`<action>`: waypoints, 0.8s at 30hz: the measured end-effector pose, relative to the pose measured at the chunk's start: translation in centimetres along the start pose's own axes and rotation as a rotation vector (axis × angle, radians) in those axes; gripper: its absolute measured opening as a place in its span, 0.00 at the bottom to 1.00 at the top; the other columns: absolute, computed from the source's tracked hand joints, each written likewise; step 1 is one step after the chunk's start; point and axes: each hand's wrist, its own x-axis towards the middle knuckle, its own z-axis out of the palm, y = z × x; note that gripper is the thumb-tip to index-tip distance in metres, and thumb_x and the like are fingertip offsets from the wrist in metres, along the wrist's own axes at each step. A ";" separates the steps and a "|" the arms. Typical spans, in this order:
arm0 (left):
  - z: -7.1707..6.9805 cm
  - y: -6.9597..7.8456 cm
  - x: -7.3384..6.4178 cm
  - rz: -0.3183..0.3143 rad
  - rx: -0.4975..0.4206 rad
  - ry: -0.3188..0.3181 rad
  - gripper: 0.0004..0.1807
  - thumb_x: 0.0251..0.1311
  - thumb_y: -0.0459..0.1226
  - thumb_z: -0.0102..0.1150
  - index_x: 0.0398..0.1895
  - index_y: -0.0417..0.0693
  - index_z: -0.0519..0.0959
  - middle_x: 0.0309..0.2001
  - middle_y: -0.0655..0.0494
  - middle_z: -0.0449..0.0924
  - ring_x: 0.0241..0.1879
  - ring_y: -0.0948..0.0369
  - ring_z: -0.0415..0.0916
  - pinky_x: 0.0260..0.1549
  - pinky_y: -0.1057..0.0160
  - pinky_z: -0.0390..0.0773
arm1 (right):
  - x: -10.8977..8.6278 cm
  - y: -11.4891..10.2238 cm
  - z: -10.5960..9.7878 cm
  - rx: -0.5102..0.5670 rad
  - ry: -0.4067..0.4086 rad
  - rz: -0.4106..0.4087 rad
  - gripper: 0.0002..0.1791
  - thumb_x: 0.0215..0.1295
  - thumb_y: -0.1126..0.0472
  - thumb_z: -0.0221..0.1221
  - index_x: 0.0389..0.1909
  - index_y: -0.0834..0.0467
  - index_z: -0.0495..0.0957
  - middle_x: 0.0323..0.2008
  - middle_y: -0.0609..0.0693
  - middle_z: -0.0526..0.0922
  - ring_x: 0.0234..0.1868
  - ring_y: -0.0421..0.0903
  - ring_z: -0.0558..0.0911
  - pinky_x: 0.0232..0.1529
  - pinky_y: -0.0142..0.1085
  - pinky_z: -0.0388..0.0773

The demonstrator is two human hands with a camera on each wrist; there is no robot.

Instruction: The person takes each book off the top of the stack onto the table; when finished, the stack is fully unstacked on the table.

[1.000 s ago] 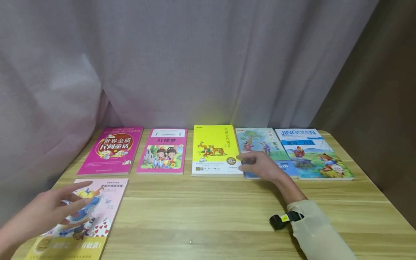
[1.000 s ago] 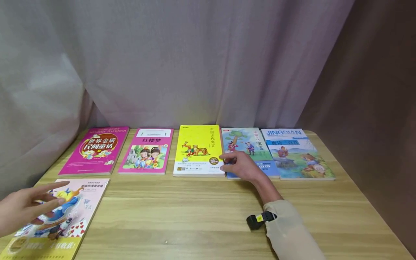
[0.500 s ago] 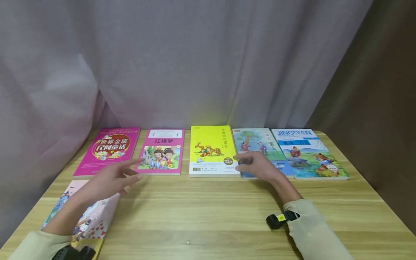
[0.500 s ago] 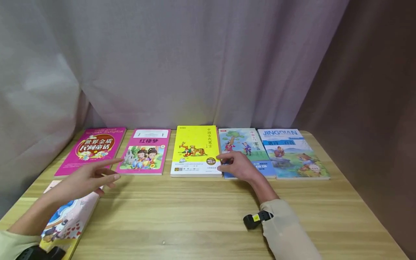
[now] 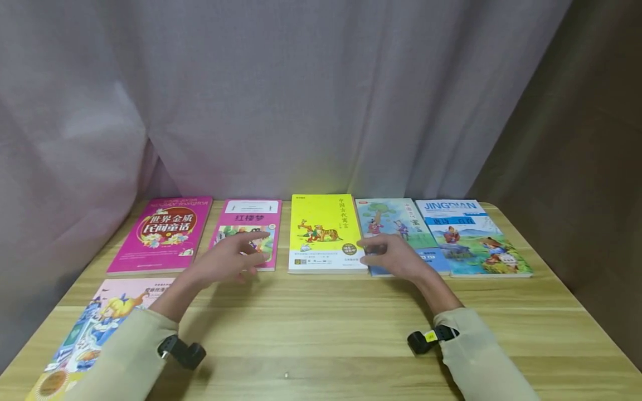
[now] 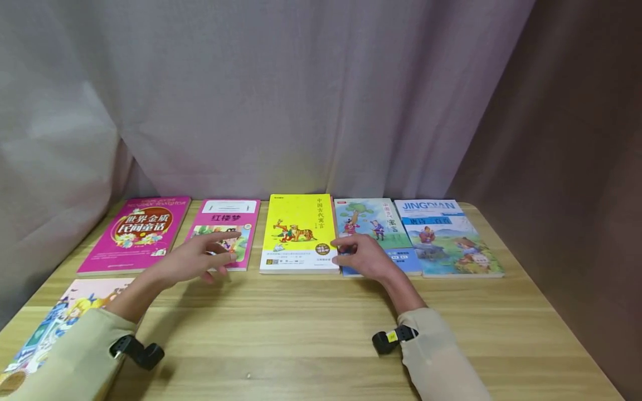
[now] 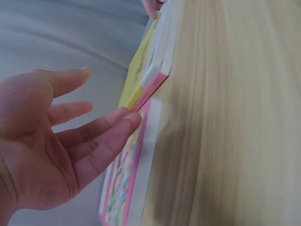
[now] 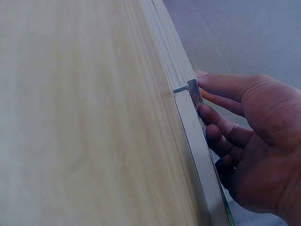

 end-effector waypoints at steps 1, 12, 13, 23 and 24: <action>0.3 0.1 0.5 -0.005 0.002 0.002 0.36 0.75 0.44 0.62 0.82 0.47 0.63 0.54 0.36 0.84 0.39 0.51 0.85 0.34 0.53 0.91 | 0.0 0.0 0.0 0.000 0.002 -0.002 0.26 0.68 0.57 0.70 0.66 0.59 0.82 0.53 0.59 0.86 0.49 0.52 0.80 0.45 0.38 0.76; 2.6 1.0 4.4 -0.103 -0.028 0.027 0.37 0.75 0.43 0.62 0.83 0.48 0.62 0.38 0.40 0.83 0.27 0.55 0.82 0.30 0.59 0.89 | 0.0 0.1 0.1 0.018 0.003 -0.006 0.27 0.67 0.57 0.71 0.66 0.59 0.82 0.53 0.59 0.85 0.49 0.52 0.80 0.45 0.38 0.77; 2.7 1.0 4.7 -0.110 -0.030 0.027 0.37 0.75 0.42 0.63 0.83 0.48 0.62 0.37 0.41 0.83 0.26 0.56 0.81 0.30 0.60 0.89 | 0.0 0.1 0.1 0.019 0.003 -0.006 0.27 0.67 0.57 0.71 0.66 0.59 0.82 0.53 0.58 0.85 0.49 0.52 0.80 0.45 0.38 0.77; 3.6 1.2 6.9 -0.123 -0.029 -0.004 0.45 0.70 0.43 0.69 0.85 0.53 0.58 0.32 0.42 0.82 0.24 0.56 0.81 0.25 0.62 0.86 | 0.0 0.1 0.0 0.016 0.012 -0.003 0.26 0.66 0.57 0.71 0.64 0.59 0.83 0.51 0.58 0.86 0.47 0.51 0.80 0.44 0.37 0.77; 3.7 1.2 7.1 -0.133 -0.022 -0.002 0.46 0.69 0.44 0.70 0.85 0.54 0.58 0.32 0.43 0.82 0.24 0.56 0.81 0.25 0.63 0.86 | 0.0 0.2 0.0 0.015 0.012 -0.003 0.26 0.66 0.57 0.71 0.64 0.59 0.83 0.50 0.57 0.86 0.47 0.51 0.80 0.43 0.37 0.77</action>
